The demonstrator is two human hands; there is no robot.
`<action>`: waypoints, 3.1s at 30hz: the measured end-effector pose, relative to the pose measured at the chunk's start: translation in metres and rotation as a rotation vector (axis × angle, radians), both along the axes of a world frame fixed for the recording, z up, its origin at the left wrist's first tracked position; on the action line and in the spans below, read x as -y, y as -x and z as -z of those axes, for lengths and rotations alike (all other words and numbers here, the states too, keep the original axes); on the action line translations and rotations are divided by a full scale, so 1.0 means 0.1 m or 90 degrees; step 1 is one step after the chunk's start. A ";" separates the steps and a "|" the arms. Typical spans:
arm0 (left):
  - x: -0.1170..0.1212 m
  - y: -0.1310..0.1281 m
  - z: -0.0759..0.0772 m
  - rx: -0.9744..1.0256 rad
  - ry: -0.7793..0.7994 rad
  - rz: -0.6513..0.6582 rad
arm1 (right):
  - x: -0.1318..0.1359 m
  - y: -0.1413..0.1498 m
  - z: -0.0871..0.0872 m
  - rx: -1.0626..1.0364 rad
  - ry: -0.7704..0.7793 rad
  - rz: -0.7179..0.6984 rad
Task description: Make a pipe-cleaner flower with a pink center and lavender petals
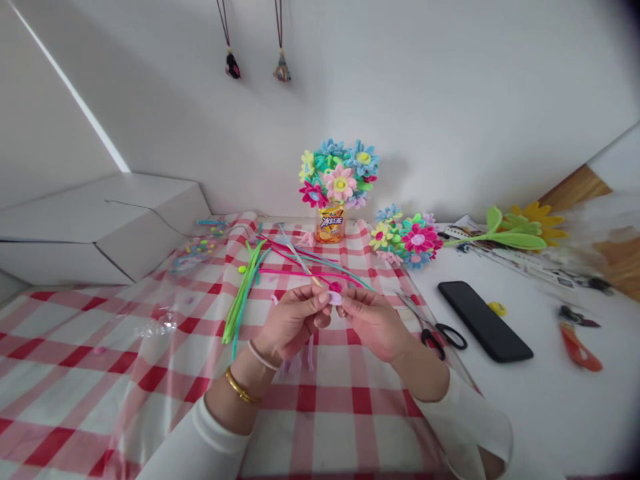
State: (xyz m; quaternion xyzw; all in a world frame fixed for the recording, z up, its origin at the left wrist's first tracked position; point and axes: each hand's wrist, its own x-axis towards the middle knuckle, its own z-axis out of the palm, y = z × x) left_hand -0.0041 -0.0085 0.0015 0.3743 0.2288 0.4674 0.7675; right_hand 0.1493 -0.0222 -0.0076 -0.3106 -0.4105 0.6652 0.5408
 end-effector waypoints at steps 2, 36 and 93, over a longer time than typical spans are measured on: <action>0.01 -0.02 0.01 0.022 0.000 0.013 | 0.00 0.01 -0.01 -0.037 0.001 0.003; 0.05 -0.05 -0.02 -0.046 -0.035 -0.080 | 0.03 0.08 0.04 0.019 -0.063 0.021; 0.00 -0.05 0.02 -0.119 -0.072 -0.125 | -0.02 0.02 0.00 -0.028 0.046 0.009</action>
